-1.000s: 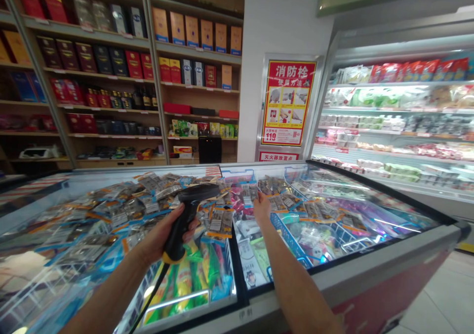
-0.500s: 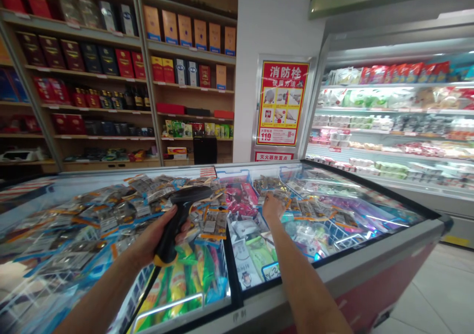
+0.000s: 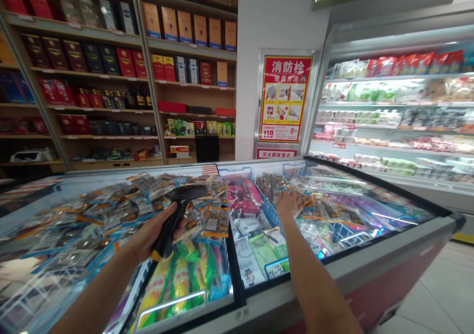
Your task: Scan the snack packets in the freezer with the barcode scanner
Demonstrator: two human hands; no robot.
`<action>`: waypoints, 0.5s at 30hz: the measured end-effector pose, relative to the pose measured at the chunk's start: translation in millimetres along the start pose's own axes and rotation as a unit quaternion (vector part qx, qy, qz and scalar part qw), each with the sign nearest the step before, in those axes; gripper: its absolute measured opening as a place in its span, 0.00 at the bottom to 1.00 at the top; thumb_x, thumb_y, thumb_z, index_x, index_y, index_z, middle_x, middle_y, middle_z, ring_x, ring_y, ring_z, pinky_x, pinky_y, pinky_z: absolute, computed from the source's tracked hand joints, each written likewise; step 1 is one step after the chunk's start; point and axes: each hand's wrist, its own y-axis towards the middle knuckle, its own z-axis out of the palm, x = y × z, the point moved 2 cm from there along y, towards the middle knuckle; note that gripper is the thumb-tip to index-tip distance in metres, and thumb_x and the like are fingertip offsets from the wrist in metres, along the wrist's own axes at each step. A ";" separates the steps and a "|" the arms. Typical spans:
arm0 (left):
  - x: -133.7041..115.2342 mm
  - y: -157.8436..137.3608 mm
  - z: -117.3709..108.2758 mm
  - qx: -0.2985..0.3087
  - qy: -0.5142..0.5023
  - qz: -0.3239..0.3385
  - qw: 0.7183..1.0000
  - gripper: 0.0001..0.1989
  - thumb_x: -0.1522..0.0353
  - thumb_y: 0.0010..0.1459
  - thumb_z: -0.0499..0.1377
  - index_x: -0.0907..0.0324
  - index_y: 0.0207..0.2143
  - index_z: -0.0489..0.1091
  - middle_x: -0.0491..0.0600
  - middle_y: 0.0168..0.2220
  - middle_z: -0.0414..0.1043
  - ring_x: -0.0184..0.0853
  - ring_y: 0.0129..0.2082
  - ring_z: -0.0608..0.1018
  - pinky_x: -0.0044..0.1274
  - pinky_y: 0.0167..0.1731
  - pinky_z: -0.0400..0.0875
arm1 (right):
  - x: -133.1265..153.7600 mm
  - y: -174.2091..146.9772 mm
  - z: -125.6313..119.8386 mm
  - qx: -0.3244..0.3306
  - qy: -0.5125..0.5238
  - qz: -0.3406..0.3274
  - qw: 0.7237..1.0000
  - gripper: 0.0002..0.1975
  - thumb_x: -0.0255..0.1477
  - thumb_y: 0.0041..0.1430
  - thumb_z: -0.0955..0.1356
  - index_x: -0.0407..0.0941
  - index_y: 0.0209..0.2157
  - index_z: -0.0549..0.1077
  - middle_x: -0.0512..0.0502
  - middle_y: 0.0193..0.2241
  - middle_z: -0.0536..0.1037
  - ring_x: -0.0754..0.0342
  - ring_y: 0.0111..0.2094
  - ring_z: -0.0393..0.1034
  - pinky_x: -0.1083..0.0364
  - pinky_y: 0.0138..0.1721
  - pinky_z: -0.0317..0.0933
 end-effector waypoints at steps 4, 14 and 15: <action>-2.0 -0.3 -1.2 -0.016 0.005 -0.001 1.000 0.14 0.60 0.48 0.54 0.62 0.32 0.63 0.43 0.17 0.63 0.26 0.13 0.66 0.18 0.12 0.59 | 37.1 -18.7 -6.3 0.039 0.044 -0.057 0.997 0.12 0.30 0.47 0.61 0.44 0.32 0.73 0.37 0.37 0.69 0.40 0.41 0.61 0.43 0.37 0.53; -1.5 0.5 -1.2 -0.009 0.016 0.015 1.000 0.15 0.59 0.46 0.55 0.63 0.30 0.64 0.44 0.16 0.64 0.25 0.13 0.65 0.17 0.13 0.58 | 107.3 -94.9 9.0 0.297 0.140 -0.176 0.928 0.25 0.53 0.32 0.65 0.45 0.07 0.61 0.52 0.07 0.57 0.54 0.20 0.63 0.55 0.25 0.54; -1.6 0.7 -0.7 -0.008 0.019 0.017 1.000 0.15 0.59 0.46 0.55 0.63 0.29 0.64 0.44 0.16 0.64 0.25 0.13 0.65 0.17 0.13 0.57 | 106.8 -96.4 9.3 0.301 0.151 -0.173 0.926 0.24 0.52 0.30 0.66 0.45 0.08 0.61 0.52 0.07 0.56 0.54 0.19 0.63 0.56 0.24 0.53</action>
